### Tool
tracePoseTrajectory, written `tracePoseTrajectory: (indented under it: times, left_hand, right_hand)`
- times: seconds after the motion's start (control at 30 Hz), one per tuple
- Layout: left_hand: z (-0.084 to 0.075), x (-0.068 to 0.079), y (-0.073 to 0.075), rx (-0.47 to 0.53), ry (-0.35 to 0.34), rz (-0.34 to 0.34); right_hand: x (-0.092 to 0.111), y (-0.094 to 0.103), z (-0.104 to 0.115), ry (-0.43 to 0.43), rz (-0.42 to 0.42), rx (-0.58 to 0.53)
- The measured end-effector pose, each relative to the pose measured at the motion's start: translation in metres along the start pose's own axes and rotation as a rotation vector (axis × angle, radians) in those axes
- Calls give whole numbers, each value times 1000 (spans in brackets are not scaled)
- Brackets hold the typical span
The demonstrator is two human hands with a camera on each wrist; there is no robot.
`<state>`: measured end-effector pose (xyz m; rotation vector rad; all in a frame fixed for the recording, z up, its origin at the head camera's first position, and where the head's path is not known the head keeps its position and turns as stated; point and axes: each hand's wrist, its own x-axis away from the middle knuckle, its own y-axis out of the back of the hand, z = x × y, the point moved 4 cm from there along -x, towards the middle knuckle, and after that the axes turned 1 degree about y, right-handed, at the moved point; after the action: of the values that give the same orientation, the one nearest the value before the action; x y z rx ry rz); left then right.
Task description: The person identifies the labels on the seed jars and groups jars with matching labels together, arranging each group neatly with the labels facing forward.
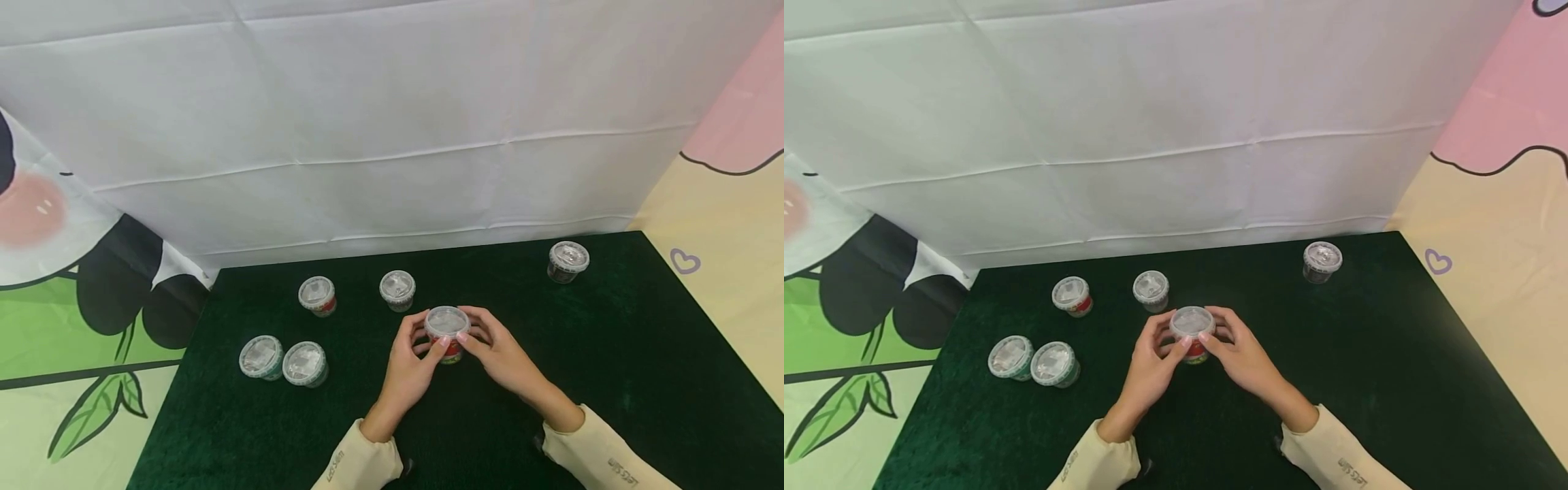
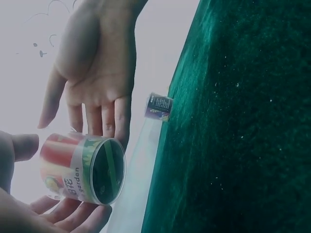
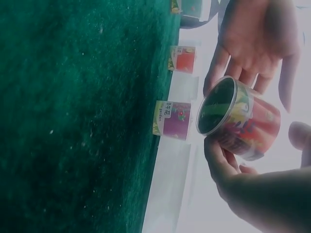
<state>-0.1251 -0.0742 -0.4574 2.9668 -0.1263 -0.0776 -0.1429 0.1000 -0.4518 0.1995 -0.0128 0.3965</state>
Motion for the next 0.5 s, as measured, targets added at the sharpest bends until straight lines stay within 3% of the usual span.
tracePoseTrajectory:
  times: [0.27, 0.5]
  left_hand:
    - [1, 1, -4, -22, 20, -23]
    - [-2, 1, -1, -39, 24, 20]
  right_hand:
    - [-1, -1, -4, -8, 4, 10]
    - [1, 6, -7, -13, 51, -32]
